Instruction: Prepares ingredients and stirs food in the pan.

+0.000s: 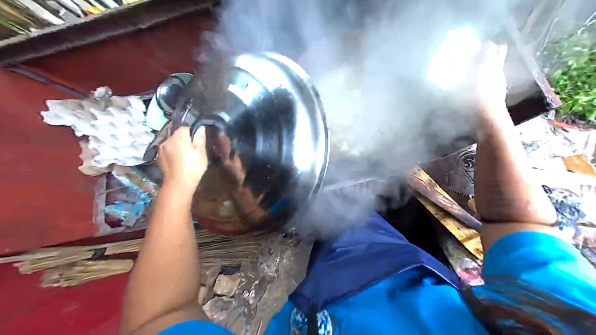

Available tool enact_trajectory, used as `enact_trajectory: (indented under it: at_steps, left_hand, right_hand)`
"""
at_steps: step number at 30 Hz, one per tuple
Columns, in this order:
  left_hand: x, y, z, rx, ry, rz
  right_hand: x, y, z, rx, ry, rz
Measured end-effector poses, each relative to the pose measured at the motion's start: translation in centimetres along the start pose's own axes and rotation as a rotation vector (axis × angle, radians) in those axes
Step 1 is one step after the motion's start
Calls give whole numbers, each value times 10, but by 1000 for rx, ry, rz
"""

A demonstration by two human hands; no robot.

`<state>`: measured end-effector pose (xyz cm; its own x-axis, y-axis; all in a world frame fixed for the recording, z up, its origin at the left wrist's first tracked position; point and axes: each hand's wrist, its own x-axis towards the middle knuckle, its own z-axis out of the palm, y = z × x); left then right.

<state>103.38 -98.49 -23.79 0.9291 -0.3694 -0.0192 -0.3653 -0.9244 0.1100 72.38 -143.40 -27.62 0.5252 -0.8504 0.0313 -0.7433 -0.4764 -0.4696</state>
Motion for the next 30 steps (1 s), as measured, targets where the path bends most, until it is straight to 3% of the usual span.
enact_trajectory:
  at_steps: [5, 9, 13, 17, 21, 27, 30]
  left_hand:
    - [-8, -56, 25, 46, -80, -83]
    - [-9, -80, 43, 31, -119, -122]
    - [-2, -94, 56, 30, -143, -132]
    - [11, -98, 64, 41, -195, -152]
    - [19, -97, 70, 8, -210, -158]
    - [22, -95, 68, -7, -228, -148]
    - [21, -95, 65, 10, -212, -108]
  right_hand:
    - [46, -57, 23, -170, -166, -69]
    - [84, -77, 51, -354, -170, -108]
    - [101, -88, 73, -558, -169, -278]
    - [106, -105, 94, -791, -181, -563]
    - [107, -132, 97, -865, -223, -564]
    - [124, -128, 108, -954, -197, -619]
    - [127, -134, 98, -857, -142, -686]
